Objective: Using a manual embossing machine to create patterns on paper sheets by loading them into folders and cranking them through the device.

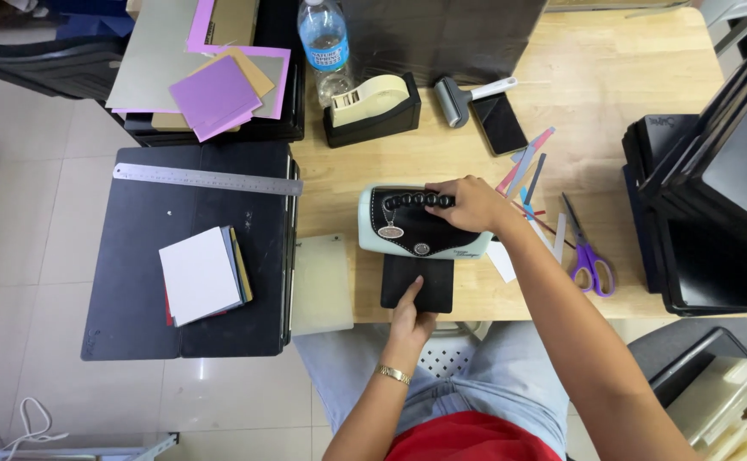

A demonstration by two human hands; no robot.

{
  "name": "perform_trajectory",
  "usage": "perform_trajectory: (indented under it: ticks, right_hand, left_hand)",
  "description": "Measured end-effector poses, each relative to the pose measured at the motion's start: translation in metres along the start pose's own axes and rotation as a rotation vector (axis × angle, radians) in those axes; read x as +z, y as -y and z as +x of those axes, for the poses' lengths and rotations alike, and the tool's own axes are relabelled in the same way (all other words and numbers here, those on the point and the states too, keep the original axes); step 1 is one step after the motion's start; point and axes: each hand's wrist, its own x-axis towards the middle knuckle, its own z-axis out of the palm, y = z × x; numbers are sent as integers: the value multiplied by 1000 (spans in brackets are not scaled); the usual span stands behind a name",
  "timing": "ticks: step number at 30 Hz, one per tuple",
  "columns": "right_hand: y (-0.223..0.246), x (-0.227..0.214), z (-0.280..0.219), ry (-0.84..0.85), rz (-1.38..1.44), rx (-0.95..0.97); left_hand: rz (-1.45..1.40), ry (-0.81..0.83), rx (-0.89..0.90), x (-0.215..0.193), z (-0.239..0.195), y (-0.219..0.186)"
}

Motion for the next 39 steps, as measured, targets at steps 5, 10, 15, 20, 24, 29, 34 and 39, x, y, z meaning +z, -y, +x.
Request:
perform_trajectory:
  ticks: [5, 10, 15, 20, 24, 29, 34, 39]
  right_hand:
    - [-18, 21, 1, -63, 8, -3]
    - [-9, -9, -44, -157, 121, -274]
    - [-89, 4, -86, -374, 460, -70]
    - [-168, 72, -97, -363, 235, 13]
    - [-163, 94, -114, -245, -97, 40]
    - [-92, 28, -161, -165, 181, 23]
    - [-53, -48, -134, -283, 410, 235]
    - [-146, 29, 4, -610, 294, 311]
  left_hand:
    - [40, -48, 31, -15, 14, 8]
    - [197, 43, 13, -23, 1, 8]
    - [868, 163, -142, -65, -32, -2]
    - [1566, 664, 423, 32, -72, -23]
    - [1743, 474, 1572, 136, -65, -24]
    - [2169, 137, 1716, 161, 14, -6]
    - [2184, 108, 1869, 158, 21, -9]
    - [2068, 93, 2042, 158, 19, -7]
